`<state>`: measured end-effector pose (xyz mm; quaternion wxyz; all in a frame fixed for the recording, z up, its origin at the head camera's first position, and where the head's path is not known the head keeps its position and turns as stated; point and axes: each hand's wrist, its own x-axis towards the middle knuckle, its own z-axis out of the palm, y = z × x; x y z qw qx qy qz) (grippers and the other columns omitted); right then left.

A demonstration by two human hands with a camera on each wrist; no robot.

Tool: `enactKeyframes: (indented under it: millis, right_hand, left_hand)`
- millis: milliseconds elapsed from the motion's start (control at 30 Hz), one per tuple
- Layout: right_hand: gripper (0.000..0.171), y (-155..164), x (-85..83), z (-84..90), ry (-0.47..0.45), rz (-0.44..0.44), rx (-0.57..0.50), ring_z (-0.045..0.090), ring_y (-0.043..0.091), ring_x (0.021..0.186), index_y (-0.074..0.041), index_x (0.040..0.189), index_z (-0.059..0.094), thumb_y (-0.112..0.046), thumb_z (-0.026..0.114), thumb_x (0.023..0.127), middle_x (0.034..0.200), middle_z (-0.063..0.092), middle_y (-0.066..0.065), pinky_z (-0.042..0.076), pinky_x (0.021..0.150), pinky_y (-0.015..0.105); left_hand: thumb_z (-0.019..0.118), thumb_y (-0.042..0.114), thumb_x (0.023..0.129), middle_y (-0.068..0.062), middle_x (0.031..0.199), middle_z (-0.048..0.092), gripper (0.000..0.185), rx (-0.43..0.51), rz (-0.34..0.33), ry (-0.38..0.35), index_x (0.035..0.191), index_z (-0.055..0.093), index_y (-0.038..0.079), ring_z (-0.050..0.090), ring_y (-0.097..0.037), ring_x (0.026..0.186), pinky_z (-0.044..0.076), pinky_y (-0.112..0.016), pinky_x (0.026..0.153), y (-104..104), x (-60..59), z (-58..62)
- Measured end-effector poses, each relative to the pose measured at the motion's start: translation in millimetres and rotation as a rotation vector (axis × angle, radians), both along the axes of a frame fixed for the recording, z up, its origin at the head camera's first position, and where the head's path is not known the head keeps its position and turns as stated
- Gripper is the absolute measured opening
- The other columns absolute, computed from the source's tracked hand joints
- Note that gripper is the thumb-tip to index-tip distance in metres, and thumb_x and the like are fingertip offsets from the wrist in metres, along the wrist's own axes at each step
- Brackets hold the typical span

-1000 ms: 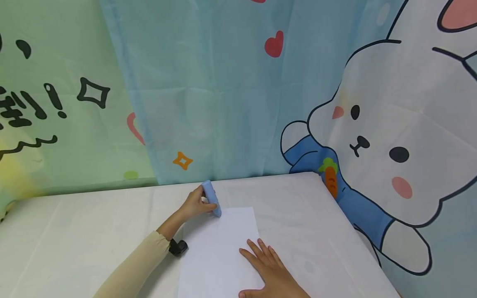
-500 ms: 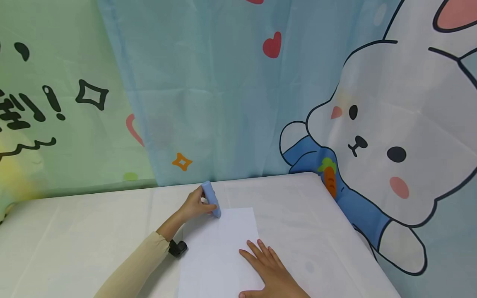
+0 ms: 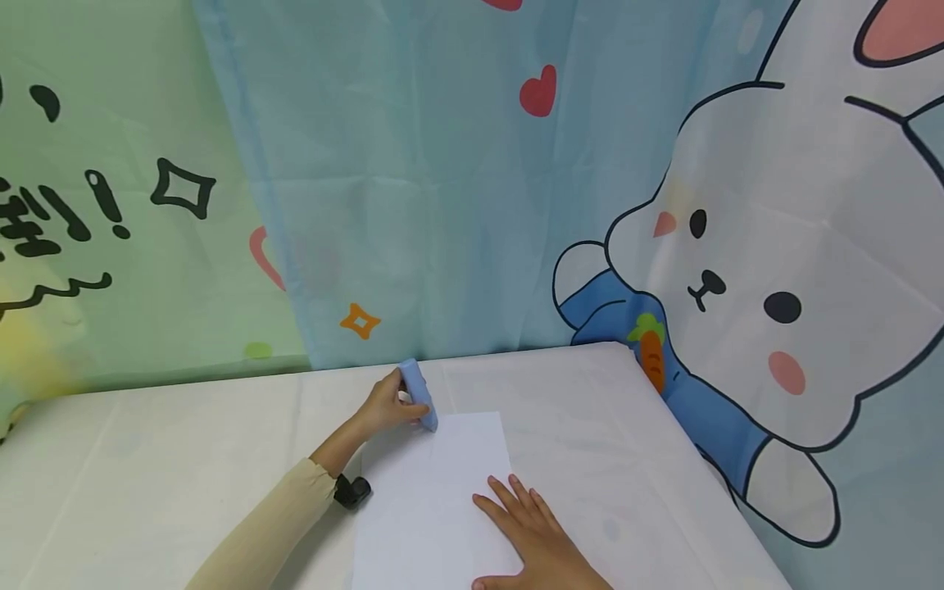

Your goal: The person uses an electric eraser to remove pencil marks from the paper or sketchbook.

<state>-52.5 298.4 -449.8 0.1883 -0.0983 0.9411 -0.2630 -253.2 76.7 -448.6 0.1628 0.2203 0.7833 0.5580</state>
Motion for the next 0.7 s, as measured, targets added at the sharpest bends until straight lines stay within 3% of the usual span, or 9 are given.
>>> enactKeyframes:
  millis: [700]
  right_hand:
    - [0.098, 1.6, -0.1, -3.8, -0.005, -0.012, -0.001, 0.005, 0.044, 0.147, -0.016, 0.152, 0.032, -0.065, 0.07, 0.076, 0.162, 0.017, 0.013, -0.001, 0.112, 0.068]
  left_hand:
    - [0.071, -0.001, 0.083, -0.023, 0.104, 0.057, 0.043, -0.012, 0.005, -0.008, 0.117, 0.045, -0.01, 0.069, -0.033, 0.081, 0.058, -0.03, 0.066, 1.3, -0.1, 3.4]
